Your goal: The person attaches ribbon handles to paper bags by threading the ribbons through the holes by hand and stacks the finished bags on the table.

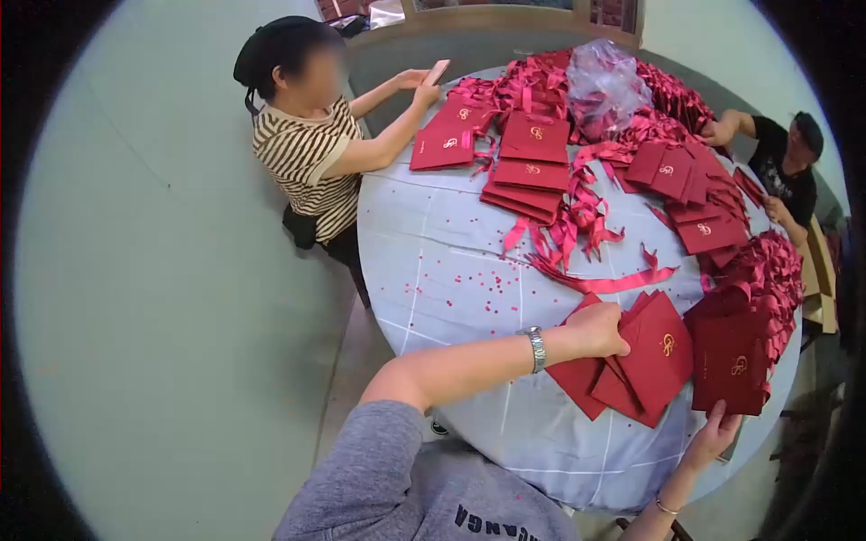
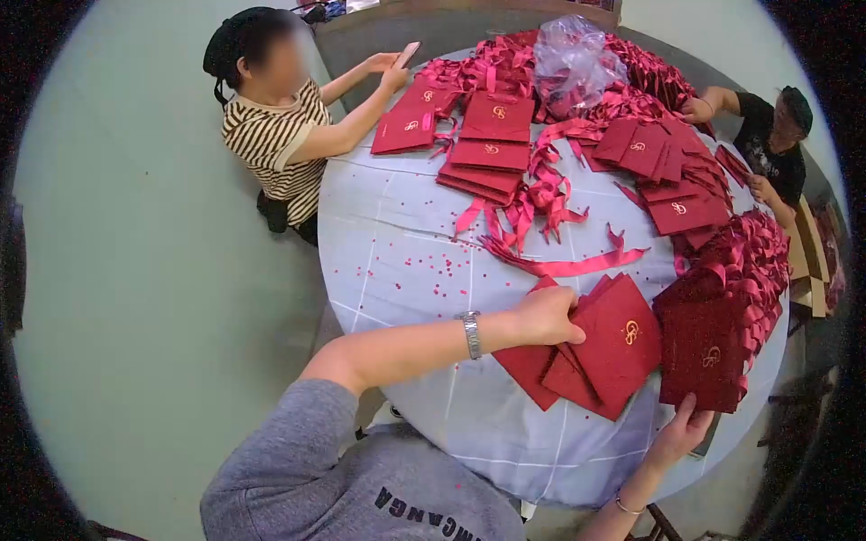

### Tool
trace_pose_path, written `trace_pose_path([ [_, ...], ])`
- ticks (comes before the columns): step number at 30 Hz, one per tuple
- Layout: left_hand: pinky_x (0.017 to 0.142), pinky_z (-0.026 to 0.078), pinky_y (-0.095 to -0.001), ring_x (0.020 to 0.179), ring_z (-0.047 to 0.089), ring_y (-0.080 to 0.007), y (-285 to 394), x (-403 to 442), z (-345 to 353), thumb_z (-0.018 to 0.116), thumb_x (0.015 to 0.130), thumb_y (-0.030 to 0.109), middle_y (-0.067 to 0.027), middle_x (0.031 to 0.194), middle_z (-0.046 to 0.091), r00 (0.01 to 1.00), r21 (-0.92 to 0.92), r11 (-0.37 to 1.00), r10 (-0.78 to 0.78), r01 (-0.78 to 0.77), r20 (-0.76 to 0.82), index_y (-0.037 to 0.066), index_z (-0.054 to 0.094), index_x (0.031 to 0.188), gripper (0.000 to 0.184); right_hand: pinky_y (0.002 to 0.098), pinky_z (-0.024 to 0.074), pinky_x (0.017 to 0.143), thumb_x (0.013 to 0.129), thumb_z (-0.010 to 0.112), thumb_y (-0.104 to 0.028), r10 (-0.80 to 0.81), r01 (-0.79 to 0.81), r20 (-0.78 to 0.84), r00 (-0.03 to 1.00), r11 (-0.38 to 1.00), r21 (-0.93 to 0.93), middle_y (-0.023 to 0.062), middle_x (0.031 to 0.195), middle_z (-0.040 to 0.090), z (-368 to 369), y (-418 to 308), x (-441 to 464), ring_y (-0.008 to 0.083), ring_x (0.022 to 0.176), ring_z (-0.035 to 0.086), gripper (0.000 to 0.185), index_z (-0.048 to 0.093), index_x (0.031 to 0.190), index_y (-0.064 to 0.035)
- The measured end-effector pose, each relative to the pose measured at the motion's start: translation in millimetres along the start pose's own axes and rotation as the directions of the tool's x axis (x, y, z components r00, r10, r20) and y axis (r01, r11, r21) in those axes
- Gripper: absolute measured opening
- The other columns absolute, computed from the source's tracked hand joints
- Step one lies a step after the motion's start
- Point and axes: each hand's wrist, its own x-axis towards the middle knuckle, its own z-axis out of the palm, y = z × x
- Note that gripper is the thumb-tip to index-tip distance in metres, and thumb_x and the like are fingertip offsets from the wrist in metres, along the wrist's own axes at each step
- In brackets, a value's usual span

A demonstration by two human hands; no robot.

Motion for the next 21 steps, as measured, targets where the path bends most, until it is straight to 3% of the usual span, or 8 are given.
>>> trace_pose_path([
  [4,0.085,0.049,-0.0408,0.097,0.063,-0.0342,-15.7,0.0,-8.3,0.076,0.066,0.03,-0.0211,0.104,0.064,0.999,0.001,0.999,0.034,-0.034,0.032,-0.001,0.062,0.108,0.054,0.0275,0.0456,0.09,0.096,0.056,-0.014,-0.017,0.015,-0.043,0.999,0.999,-0.047,0.0101,0.125,0.057,-6.3,11.1,-0.2,0.0163,0.108,0.056,0.042,0.045,0.134,0.0031],
  [8,0.089,0.048,-0.04,0.103,0.061,-0.0314,-35.4,-21.7,-33.5,0.074,0.067,0.031,-0.0213,0.108,0.063,0.999,0.02,0.999,0.042,-0.042,-0.024,0.0,0.061,0.112,0.057,0.0288,0.0438,0.093,0.096,0.056,-0.014,0.022,-0.024,-0.044,0.999,0.998,-0.052,0.0105,0.125,0.057,-0.3,8.8,-0.6,0.0176,0.109,0.055,0.041,0.047,0.132,0.004],
  [10,0.089,0.047,-0.0405,0.103,0.06,-0.0316,-39.0,-32.7,-43.9,0.073,0.069,0.03,-0.0202,0.109,0.062,1.0,0.027,0.999,0.028,-0.028,-0.009,0.0,0.061,0.112,0.054,0.0303,0.0427,0.095,0.096,0.056,-0.014,0.031,-0.011,0.101,0.994,0.982,-0.189,0.0111,0.126,0.057,2.0,10.5,2.2,0.0188,0.11,0.055,0.04,0.048,0.13,0.0046],
  [12,0.089,0.047,-0.041,0.103,0.059,-0.0319,-43.5,-39.0,-43.7,0.071,0.072,0.029,-0.0191,0.109,0.062,1.0,0.026,0.999,0.018,-0.018,0.006,0.001,0.06,0.113,0.051,0.0308,0.0423,0.095,0.094,0.058,-0.012,0.055,-0.039,0.086,0.995,0.984,-0.174,0.0121,0.124,0.058,6.5,4.0,3.9,0.0195,0.109,0.055,0.041,0.047,0.13,0.0056],
  [14,0.085,0.048,-0.0417,0.098,0.06,-0.0334,-50.6,-46.8,-30.2,0.068,0.077,0.026,-0.0173,0.103,0.062,0.957,0.092,0.98,0.192,-0.175,-0.219,0.002,0.06,0.11,0.041,0.0314,0.0419,0.095,0.093,0.059,-0.011,0.076,-0.063,0.071,0.995,0.984,-0.165,0.0131,0.123,0.058,8.5,-1.4,3.0,0.0202,0.107,0.055,0.042,0.047,0.129,0.0065],
  [15,0.085,0.048,-0.0417,0.098,0.06,-0.0334,-49.9,-51.8,-30.0,0.068,0.077,0.026,-0.0173,0.103,0.062,0.958,0.082,0.981,0.19,-0.176,-0.214,0.002,0.06,0.11,0.041,0.0316,0.0422,0.095,0.093,0.06,-0.012,0.074,-0.062,0.061,0.995,0.983,-0.17,0.0128,0.122,0.058,11.4,-5.8,1.3,0.0199,0.106,0.055,0.041,0.048,0.128,0.0065],
  [17,0.082,0.05,-0.0415,0.095,0.06,-0.0343,-46.6,-58.7,-24.5,0.067,0.079,0.022,-0.016,0.098,0.061,0.885,0.15,0.961,0.273,-0.232,-0.378,0.003,0.06,0.109,0.036,0.0317,0.0424,0.095,0.092,0.061,-0.012,0.071,-0.062,0.048,0.996,0.982,-0.177,0.0126,0.121,0.059,8.7,-6.3,-0.5,0.0196,0.105,0.055,0.041,0.048,0.126,0.0065],
  [21,0.08,0.05,-0.0409,0.094,0.06,-0.0343,-41.2,-61.8,-27.6,0.069,0.077,0.021,-0.0168,0.098,0.06,0.914,0.113,0.971,0.235,-0.209,-0.332,0.002,0.06,0.107,0.037,0.0315,0.0425,0.097,0.092,0.062,-0.011,0.115,-0.107,0.008,0.993,0.949,-0.297,0.0124,0.123,0.057,-3.5,-17.5,-5.4,0.0195,0.11,0.054,0.043,0.047,0.128,0.0052],
])
